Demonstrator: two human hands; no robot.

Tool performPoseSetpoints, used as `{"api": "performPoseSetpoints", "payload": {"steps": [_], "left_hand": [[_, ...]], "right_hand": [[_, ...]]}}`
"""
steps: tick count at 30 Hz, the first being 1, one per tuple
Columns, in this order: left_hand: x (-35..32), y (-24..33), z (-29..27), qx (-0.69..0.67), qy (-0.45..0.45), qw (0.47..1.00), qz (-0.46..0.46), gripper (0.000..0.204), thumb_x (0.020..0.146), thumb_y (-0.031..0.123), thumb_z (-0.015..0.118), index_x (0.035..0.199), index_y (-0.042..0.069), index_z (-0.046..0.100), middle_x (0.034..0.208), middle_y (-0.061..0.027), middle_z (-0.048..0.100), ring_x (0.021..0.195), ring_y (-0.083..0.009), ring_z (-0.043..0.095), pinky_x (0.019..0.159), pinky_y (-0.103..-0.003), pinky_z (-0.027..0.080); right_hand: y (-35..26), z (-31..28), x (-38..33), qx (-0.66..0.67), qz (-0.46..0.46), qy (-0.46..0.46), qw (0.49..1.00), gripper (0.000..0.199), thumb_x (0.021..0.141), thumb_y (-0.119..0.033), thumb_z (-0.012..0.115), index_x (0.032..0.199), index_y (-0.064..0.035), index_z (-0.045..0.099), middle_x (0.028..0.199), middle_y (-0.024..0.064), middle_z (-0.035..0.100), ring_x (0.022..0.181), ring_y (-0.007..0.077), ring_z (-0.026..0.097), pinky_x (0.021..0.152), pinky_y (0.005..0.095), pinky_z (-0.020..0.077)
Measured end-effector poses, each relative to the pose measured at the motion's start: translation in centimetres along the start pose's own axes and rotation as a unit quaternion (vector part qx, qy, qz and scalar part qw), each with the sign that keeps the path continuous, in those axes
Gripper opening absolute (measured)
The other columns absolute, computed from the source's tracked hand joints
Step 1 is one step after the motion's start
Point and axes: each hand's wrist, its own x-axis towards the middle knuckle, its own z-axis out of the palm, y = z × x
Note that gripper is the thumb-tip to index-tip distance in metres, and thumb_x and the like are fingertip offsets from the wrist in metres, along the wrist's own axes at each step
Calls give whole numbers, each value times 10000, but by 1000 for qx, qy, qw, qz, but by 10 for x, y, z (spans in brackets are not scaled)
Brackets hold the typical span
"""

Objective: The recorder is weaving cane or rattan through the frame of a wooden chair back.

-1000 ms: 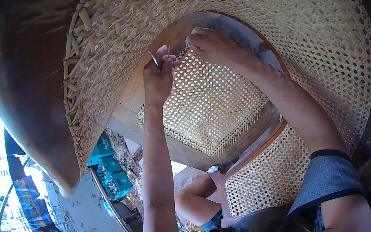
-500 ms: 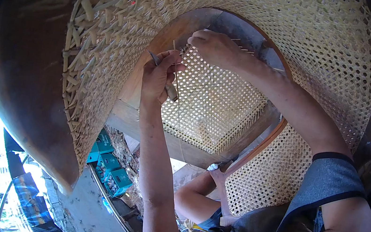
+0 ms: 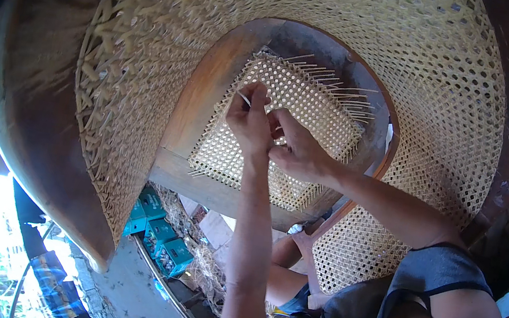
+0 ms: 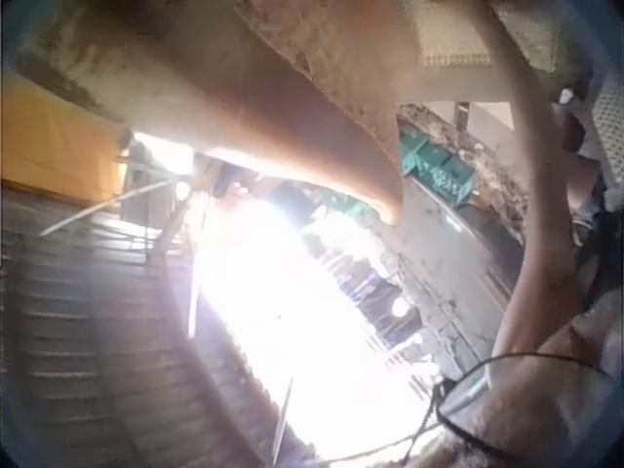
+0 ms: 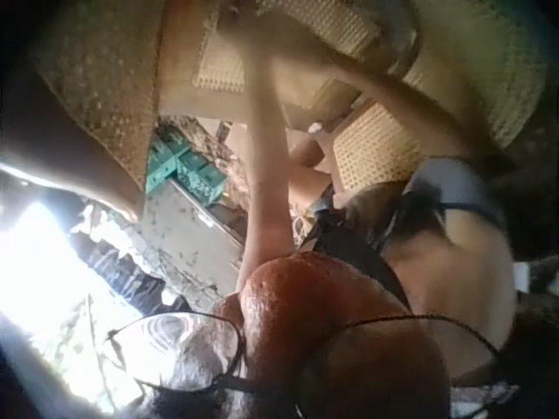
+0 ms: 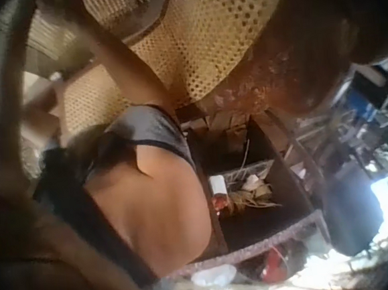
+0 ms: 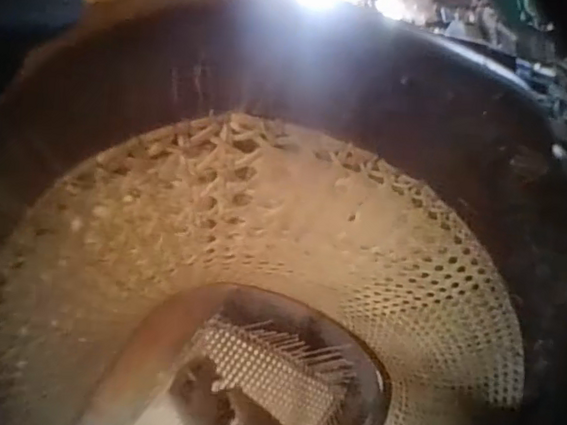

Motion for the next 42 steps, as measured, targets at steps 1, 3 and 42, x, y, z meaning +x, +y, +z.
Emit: {"api": "performPoseSetpoints", "payload": {"steps": [1, 3, 42], "left_hand": [[-6, -4, 4, -87, 5, 993, -77, 80, 895, 85, 654, 946, 29, 679, 715, -7, 614, 630, -73, 541, 558, -213, 429], [-13, -7, 5, -169, 10, 973, -156, 72, 891, 79, 656, 946, 38, 679, 701, -4, 606, 622, -70, 537, 544, -205, 422], [121, 11, -7, 395, -150, 891, 169, 222, 802, 280, 694, 864, 71, 737, 776, -71, 730, 719, -193, 701, 717, -320, 534]], "right_hand": [[2, -2, -1, 3, 1, 4, 1000, 384, 832, -21, 501, 1210, -2, 437, 1071, 126, 530, 994, 206, 570, 829, 355, 499], [8, -9, -3, -39, -4, -11, 999, 430, 828, -24, 475, 1249, -4, 390, 1114, 132, 510, 1037, 210, 545, 846, 345, 482], [-2, -59, 130, -659, -270, 179, 679, 152, 845, -123, 514, 830, -42, 642, 723, 150, 668, 626, 295, 700, 546, 418, 584]]}}
